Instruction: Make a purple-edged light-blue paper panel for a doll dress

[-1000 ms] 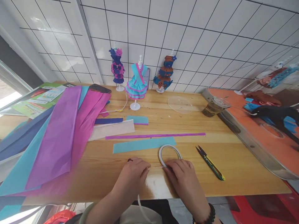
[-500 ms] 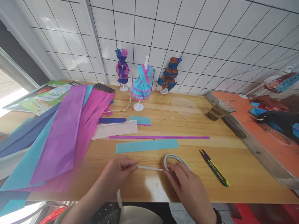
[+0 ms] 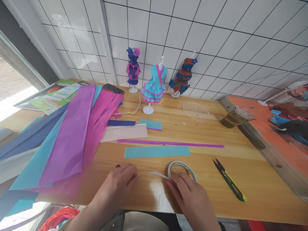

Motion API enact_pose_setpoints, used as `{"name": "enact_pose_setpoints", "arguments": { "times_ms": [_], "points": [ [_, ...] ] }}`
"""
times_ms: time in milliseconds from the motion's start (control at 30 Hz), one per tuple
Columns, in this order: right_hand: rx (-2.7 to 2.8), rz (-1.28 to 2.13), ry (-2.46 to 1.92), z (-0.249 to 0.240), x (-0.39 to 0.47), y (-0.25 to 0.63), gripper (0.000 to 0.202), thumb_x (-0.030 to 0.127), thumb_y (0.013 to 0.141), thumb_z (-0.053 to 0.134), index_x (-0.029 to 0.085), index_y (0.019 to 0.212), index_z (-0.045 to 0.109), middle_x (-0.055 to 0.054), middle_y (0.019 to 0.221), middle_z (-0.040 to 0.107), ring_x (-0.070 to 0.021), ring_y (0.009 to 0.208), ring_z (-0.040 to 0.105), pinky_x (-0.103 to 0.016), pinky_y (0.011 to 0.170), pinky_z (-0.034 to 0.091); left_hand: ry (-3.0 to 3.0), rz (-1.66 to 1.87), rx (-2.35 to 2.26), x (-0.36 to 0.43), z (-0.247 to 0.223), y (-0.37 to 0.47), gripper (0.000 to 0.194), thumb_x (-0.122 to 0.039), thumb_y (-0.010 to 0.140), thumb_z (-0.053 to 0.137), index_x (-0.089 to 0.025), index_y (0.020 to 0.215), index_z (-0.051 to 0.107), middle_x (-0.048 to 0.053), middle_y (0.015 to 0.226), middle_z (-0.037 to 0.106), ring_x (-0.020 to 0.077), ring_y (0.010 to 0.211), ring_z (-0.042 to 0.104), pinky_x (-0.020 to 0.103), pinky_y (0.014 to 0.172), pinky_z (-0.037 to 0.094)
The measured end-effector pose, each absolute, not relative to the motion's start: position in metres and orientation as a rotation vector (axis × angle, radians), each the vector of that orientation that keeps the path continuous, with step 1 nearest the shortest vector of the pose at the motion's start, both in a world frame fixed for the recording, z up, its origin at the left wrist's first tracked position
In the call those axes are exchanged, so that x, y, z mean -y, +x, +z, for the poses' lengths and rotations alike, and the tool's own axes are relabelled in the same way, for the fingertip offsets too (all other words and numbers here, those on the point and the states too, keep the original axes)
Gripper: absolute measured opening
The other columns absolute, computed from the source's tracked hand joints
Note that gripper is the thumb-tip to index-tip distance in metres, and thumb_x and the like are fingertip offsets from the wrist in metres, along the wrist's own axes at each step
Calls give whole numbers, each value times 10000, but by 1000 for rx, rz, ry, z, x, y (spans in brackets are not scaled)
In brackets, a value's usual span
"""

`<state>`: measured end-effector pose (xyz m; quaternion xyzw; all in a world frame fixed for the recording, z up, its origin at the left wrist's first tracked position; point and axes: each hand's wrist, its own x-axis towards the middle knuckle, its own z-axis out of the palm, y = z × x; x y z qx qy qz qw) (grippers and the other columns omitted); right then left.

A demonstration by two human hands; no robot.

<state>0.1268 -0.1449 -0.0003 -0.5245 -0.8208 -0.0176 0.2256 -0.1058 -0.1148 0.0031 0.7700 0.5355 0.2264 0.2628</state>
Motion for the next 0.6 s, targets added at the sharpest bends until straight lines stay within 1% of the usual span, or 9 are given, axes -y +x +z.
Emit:
{"name": "enact_pose_setpoints", "arguments": {
  "times_ms": [67, 133, 200, 233, 267, 333, 433, 533, 600],
  "points": [
    [2261, -37, -1439, -2, 146, 126, 171, 243, 904, 421, 182, 840, 567, -30, 692, 580, -137, 599, 564, -250, 530, 411, 2071, 502, -1513, 116, 0, -102, 239, -228, 867, 376, -227, 703, 550, -18, 677, 634, 127, 639, 598, 216, 601, 445],
    [2251, -36, -1435, -2, 147, 127, 164, 241, 901, 429, 180, 833, 565, -30, 691, 582, -135, 596, 562, -247, 530, 413, 2083, 435, -1543, 116, -5, -101, 210, -231, 880, 354, -240, 810, 552, -24, 707, 651, 135, 642, 614, 221, 584, 455],
    [2242, -57, -1434, -3, 148, 128, 159, 241, 901, 431, 177, 849, 567, -32, 692, 585, -135, 600, 564, -246, 537, 416, 2170, 459, -1507, 116, -14, -102, 218, -228, 885, 347, -248, 1006, 528, -5, 838, 677, 151, 721, 637, 233, 612, 475],
    [2237, -76, -1433, -4, 148, 129, 157, 242, 901, 431, 175, 861, 567, -34, 691, 586, -136, 603, 565, -246, 539, 417, 2240, 493, -1467, 116, -19, -103, 264, -221, 883, 351, -249, 1105, 490, 12, 921, 674, 161, 783, 640, 241, 640, 485],
    [2231, -98, -1431, -4, 149, 129, 153, 242, 900, 433, 172, 871, 567, -35, 690, 588, -137, 604, 566, -246, 540, 416, 2318, 519, -1417, 116, -24, -104, 313, -207, 877, 353, -241, 1171, 453, 31, 982, 662, 170, 826, 636, 250, 661, 492],
    [2223, -129, -1419, -6, 150, 130, 141, 242, 897, 442, 169, 885, 562, -38, 696, 593, -138, 603, 567, -247, 536, 413, 2434, 496, -1351, 117, -31, -106, 375, -171, 866, 353, -220, 1233, 412, 52, 990, 647, 178, 826, 629, 266, 673, 502],
    [2221, -137, -1418, -7, 152, 131, 135, 250, 895, 447, 175, 873, 557, -35, 695, 594, -136, 602, 568, -245, 532, 412, 2505, 443, -1322, 116, -30, -107, 366, -132, 859, 343, -208, 1200, 451, 51, 900, 634, 164, 744, 618, 263, 643, 505],
    [2218, -131, -1451, -8, 152, 132, 159, 262, 903, 427, 181, 858, 556, -31, 682, 588, -134, 599, 569, -244, 538, 416, 2491, 447, -1289, 113, -20, -105, 294, -137, 867, 335, -225, 1048, 550, 22, 784, 611, 131, 645, 591, 229, 594, 486],
    [2218, -130, -1469, -7, 151, 133, 176, 265, 909, 411, 184, 852, 556, -29, 675, 584, -132, 595, 569, -242, 538, 417, 2458, 449, -1258, 111, -12, -104, 276, -150, 876, 329, -229, 924, 588, 5, 714, 592, 116, 607, 573, 209, 577, 469]
  ]
}}
